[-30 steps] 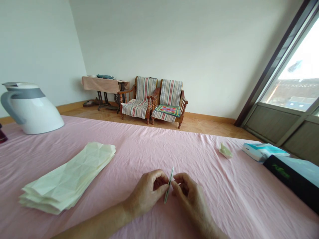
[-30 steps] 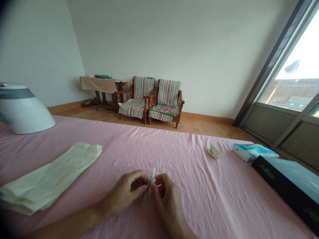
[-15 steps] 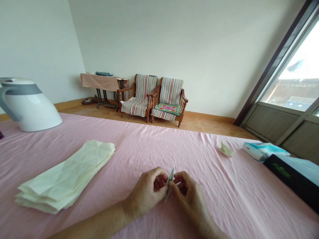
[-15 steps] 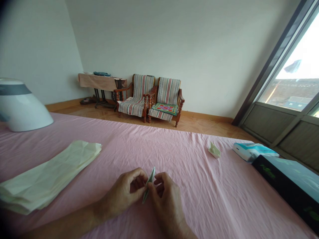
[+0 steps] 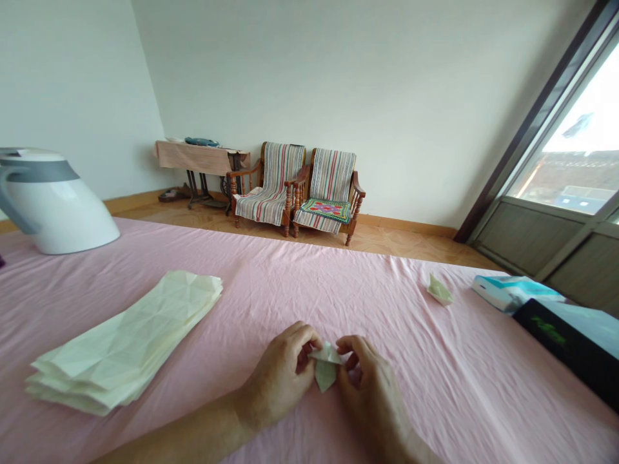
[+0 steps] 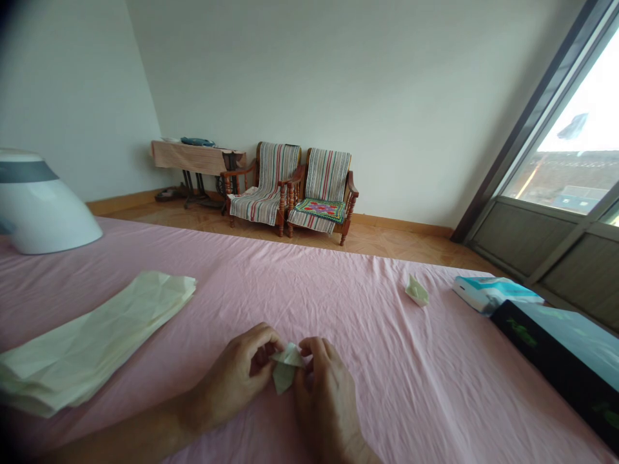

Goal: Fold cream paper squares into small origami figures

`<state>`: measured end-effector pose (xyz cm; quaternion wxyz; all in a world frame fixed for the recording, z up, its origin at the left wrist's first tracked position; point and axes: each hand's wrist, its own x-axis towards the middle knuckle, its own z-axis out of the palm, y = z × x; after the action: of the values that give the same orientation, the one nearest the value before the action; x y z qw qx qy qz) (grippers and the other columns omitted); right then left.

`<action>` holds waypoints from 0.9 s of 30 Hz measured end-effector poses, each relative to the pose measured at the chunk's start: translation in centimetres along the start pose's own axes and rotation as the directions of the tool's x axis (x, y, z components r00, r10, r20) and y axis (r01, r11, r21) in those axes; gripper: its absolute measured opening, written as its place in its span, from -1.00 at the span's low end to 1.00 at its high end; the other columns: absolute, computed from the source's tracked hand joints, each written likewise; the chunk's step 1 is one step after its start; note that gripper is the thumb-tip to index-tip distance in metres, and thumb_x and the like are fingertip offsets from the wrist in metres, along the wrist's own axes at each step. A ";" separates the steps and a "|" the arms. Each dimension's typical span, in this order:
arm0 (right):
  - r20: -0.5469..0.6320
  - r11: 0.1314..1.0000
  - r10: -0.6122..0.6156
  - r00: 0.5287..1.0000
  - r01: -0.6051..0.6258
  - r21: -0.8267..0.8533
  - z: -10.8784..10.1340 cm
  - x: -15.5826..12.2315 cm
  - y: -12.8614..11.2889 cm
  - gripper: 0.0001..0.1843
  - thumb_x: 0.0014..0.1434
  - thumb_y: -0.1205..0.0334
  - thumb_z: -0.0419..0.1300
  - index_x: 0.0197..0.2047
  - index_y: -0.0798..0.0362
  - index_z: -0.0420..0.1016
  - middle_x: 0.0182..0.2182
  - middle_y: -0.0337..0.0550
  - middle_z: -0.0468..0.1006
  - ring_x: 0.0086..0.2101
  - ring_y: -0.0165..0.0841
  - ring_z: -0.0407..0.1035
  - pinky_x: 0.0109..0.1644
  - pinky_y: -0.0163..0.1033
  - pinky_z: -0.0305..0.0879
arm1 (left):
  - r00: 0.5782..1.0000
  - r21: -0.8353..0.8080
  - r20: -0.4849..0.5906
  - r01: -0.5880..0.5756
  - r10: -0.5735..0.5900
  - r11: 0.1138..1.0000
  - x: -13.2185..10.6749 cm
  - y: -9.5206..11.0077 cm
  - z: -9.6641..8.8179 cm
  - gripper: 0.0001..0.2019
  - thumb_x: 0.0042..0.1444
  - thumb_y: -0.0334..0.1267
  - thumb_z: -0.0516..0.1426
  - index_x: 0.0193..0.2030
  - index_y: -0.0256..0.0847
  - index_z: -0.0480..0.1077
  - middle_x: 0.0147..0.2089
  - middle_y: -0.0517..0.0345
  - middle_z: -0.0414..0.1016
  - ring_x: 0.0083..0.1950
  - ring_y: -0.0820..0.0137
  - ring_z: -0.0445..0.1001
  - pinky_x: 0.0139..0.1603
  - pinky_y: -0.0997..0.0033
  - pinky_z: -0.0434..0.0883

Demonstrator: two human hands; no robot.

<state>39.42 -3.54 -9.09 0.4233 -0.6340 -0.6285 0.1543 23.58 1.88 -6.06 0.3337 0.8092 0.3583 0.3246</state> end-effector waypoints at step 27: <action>0.222 0.930 -0.353 0.909 0.367 -0.024 -1.7 -0.2 0.2 -0.65 0.14 0.57 0.00 -0.21 0.00 0.51 -0.22 -0.08 0.47 -0.21 -0.28 0.34 -0.18 -0.19 0.31 | 0.873 0.130 0.348 -0.405 0.341 0.905 -0.3 -0.1 -2.4 -0.67 0.13 -0.62 -0.01 -0.18 -0.16 0.47 -0.10 0.11 0.50 -0.07 0.32 0.40 0.02 0.35 0.32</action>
<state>40.70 -4.31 -8.31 0.3537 -0.5003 -0.7811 0.1202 21.57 2.43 -4.85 0.2350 0.9339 0.1669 0.2113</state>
